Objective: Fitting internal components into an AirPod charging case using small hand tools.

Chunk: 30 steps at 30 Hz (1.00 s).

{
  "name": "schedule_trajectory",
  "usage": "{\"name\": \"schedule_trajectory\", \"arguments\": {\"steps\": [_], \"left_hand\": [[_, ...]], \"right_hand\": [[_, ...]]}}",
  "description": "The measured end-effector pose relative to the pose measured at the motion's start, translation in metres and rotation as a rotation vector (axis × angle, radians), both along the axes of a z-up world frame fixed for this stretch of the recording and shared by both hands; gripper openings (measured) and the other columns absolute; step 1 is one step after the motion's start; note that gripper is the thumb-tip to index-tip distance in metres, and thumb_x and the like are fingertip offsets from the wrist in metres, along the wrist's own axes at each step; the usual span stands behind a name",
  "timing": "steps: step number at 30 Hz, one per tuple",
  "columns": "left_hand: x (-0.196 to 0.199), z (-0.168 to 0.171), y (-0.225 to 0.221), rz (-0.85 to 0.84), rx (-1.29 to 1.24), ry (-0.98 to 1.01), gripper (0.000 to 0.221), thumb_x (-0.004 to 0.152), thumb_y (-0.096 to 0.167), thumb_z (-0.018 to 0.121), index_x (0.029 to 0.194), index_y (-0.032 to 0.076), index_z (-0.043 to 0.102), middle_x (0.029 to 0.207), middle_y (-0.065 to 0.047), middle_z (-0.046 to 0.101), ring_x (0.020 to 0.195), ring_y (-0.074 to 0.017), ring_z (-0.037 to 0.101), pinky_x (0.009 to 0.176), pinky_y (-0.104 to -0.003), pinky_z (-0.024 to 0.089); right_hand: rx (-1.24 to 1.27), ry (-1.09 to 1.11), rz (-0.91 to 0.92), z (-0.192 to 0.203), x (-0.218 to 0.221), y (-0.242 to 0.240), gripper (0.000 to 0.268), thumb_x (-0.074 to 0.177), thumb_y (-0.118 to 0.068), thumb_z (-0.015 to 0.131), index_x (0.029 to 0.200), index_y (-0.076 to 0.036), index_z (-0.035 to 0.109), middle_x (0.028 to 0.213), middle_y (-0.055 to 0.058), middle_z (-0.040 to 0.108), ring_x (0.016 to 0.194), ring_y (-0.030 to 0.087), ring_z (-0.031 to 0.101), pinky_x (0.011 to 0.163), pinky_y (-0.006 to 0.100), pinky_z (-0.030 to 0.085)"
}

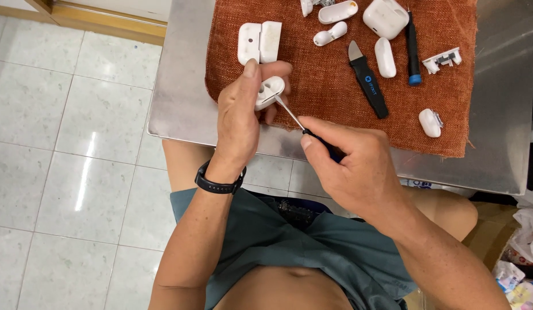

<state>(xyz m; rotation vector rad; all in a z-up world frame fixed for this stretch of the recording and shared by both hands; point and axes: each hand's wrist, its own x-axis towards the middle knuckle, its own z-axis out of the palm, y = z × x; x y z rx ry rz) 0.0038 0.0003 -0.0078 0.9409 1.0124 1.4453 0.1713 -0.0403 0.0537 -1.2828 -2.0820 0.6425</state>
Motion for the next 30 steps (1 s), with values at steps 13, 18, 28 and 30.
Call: {"name": "schedule_trajectory", "arguments": {"steps": [13, 18, 28, 30], "left_hand": [[0.007, 0.002, -0.004, 0.161, 0.257, 0.373, 0.049, 0.108, 0.039, 0.041, 0.095, 0.005, 0.073, 0.099, -0.003, 0.072, 0.090, -0.0118, 0.062, 0.082, -0.027, 0.048], [0.007, 0.002, -0.001, 0.166, 0.054, 0.264, 0.053, 0.103, 0.048, 0.042, 0.093, 0.009, 0.077, 0.079, 0.001, 0.066, 0.071, -0.0069, 0.054, 0.064, -0.022, 0.041], [0.006, 0.007, 0.000, 0.135, -0.071, 0.133, 0.057, 0.097, 0.054, 0.041, 0.087, 0.009, 0.075, 0.071, -0.004, 0.066, 0.061, -0.0101, 0.059, 0.050, -0.021, 0.041], [0.005, 0.018, -0.001, 0.103, -0.098, 0.149, 0.058, 0.096, 0.056, 0.038, 0.085, 0.012, 0.073, 0.071, -0.003, 0.064, 0.059, -0.0095, 0.059, 0.046, -0.020, 0.037]], "right_hand": [[-0.014, 0.105, -0.062, -0.021, -0.003, -0.009, 0.026, 0.094, -0.006, 0.066, 0.119, -0.001, 0.073, 0.104, 0.009, 0.080, 0.079, 0.012, 0.070, 0.070, 0.029, 0.055], [0.358, 0.010, 0.005, -0.041, -0.006, -0.008, 0.024, 0.096, 0.005, 0.069, 0.120, 0.003, 0.070, 0.082, 0.008, 0.069, 0.065, 0.021, 0.061, 0.064, 0.037, 0.051], [-0.495, 0.104, -0.036, 0.010, 0.000, 0.017, 0.033, 0.090, -0.017, 0.066, 0.120, -0.011, 0.078, 0.092, -0.002, 0.084, 0.054, 0.002, 0.050, 0.044, 0.022, 0.039], [-0.478, 0.106, -0.026, -0.002, 0.001, 0.019, 0.032, 0.089, -0.017, 0.066, 0.117, -0.014, 0.081, 0.092, -0.007, 0.083, 0.062, 0.000, 0.053, 0.052, 0.021, 0.042]]}}
